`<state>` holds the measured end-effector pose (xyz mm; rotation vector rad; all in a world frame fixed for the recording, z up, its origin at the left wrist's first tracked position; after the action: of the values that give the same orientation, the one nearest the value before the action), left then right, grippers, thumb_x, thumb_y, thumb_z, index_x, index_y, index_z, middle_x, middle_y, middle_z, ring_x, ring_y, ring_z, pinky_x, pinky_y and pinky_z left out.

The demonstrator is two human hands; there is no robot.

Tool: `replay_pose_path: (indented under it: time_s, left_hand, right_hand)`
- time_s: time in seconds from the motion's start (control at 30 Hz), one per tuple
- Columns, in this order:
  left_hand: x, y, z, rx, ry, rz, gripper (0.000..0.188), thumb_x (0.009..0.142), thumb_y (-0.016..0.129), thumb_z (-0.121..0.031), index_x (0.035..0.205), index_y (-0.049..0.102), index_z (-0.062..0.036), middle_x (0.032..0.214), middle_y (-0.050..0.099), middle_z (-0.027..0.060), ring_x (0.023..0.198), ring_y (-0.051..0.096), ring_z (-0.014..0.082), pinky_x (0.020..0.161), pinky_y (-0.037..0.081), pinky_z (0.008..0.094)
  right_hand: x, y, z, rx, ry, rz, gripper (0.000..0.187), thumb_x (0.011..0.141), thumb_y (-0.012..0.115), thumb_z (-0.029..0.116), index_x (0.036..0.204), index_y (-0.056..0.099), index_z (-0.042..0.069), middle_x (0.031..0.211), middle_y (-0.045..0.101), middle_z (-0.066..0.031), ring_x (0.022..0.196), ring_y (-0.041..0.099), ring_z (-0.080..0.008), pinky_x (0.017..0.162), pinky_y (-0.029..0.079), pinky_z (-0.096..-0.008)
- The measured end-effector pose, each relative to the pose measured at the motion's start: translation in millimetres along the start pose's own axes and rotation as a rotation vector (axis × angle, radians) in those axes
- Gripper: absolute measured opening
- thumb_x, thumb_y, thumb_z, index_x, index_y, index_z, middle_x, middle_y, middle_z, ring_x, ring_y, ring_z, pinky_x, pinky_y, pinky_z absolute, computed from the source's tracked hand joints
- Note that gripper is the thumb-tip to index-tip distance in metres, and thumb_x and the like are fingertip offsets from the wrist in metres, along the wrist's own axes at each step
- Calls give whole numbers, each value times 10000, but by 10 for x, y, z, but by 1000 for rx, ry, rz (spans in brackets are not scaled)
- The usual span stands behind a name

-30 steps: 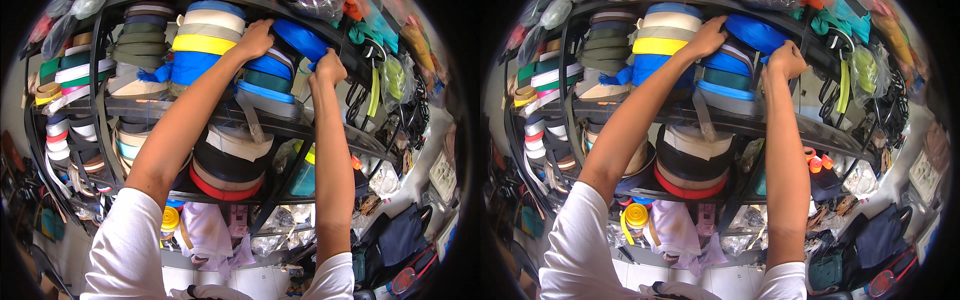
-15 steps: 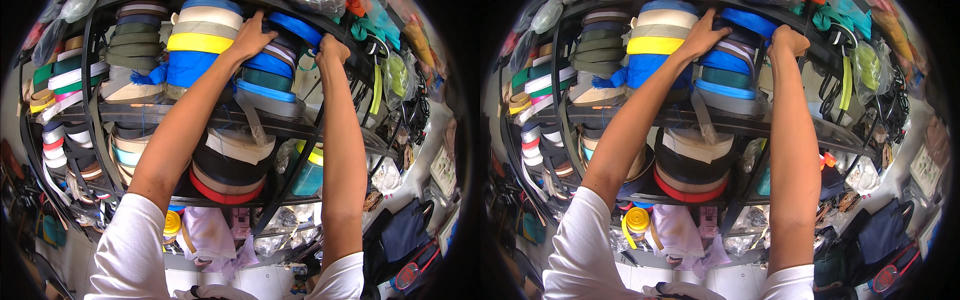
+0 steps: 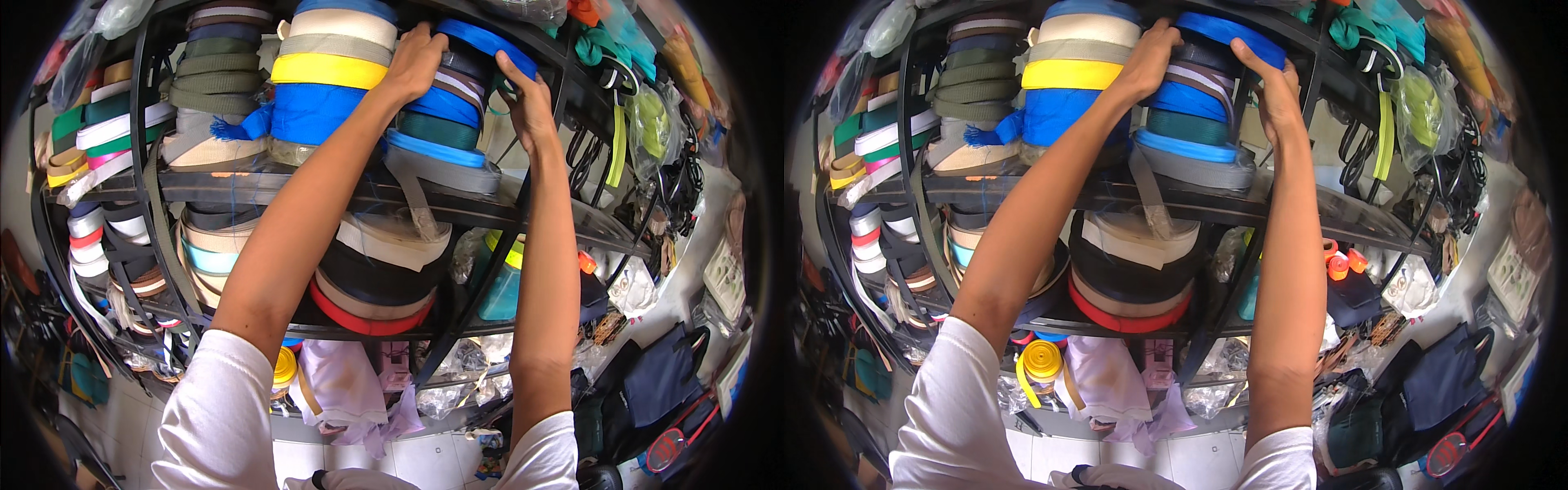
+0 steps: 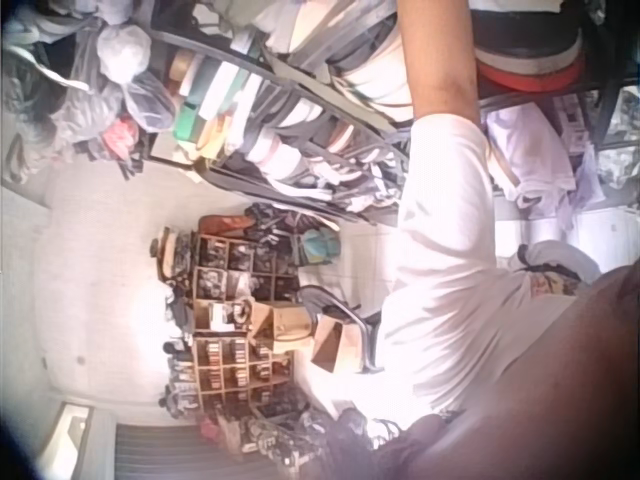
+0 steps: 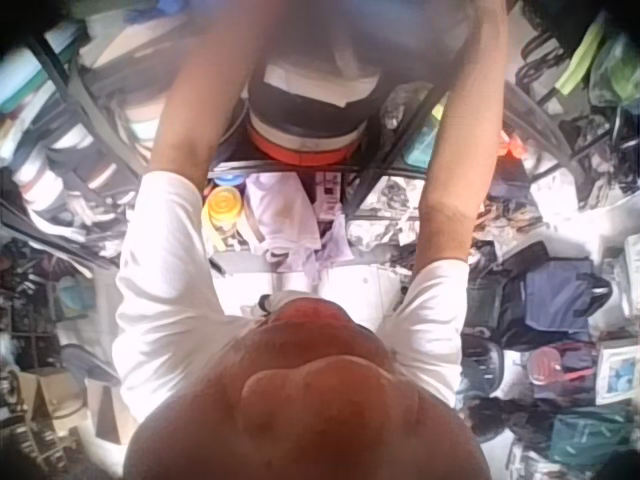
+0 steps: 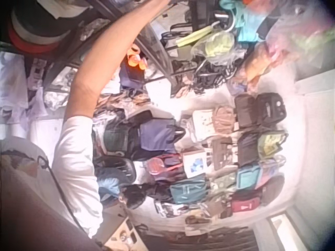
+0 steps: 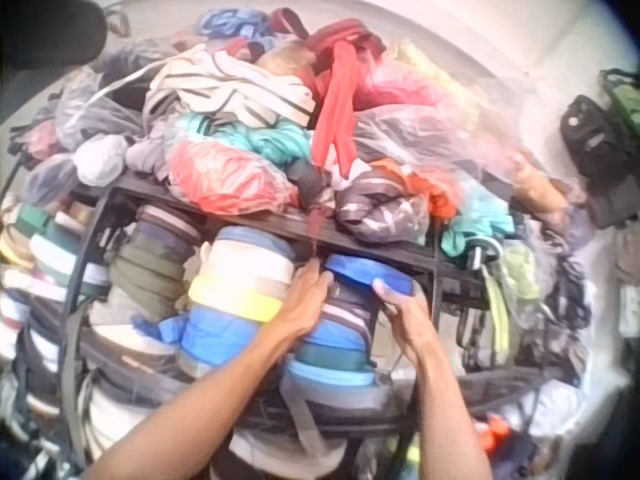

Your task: The person picks up several rolls of fabric tape from a box on a chair and places them onto a storage shelf with other fabric rolls.

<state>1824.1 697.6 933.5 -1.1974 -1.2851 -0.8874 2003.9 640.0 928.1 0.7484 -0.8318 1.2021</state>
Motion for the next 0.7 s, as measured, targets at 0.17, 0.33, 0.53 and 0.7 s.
replay_pose_path:
  time_s: [0.17, 0.33, 0.53, 0.7]
  left_hand:
    - [20, -16, 68, -266, -195, -63, 768, 859, 486, -578, 1198, 459, 111, 1192, 536, 288, 1176, 501, 352, 998, 361, 369]
    - [67, 15, 43, -61, -269, -72, 1086, 730, 619, -672, 1239, 337, 245, 1193, 524, 349, 1139, 546, 370, 987, 409, 377]
    - [200, -23, 105, -73, -231, -197, 1028, 693, 698, -614, 1139, 400, 263, 1116, 530, 395, 1092, 547, 445, 956, 433, 402]
    - [155, -28, 32, -69, -251, -221, 986, 705, 708, -579, 1142, 394, 247, 1119, 528, 389, 1097, 535, 454, 961, 425, 407]
  right_hand:
    - [13, 111, -10, -62, -14, -47, 812, 650, 814, 433, 1252, 519, -26, 1233, 566, -153, 1179, 498, -254, 1056, 293, -356]
    - [231, 185, -126, -82, 47, 55, 804, 652, 807, 422, 1237, 520, -49, 1209, 576, -163, 1124, 539, -261, 1024, 343, -347]
    - [588, 134, -495, 22, 39, 53, 880, 661, 781, 481, 1238, 475, -108, 1200, 562, -205, 1154, 516, -280, 1032, 344, -363]
    - [610, 3, -657, 64, -23, -37, 920, 690, 733, 547, 1241, 465, -139, 1196, 550, -227, 1157, 501, -285, 1027, 347, -374]
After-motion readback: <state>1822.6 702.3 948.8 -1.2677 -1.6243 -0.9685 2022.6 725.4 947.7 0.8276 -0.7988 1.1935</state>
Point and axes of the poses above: each hand's wrist, its own x-axis towards the middle knuckle, its own y-axis out of the palm, z = x × y, the point moved 5 cm from there along x, towards the middle knuckle
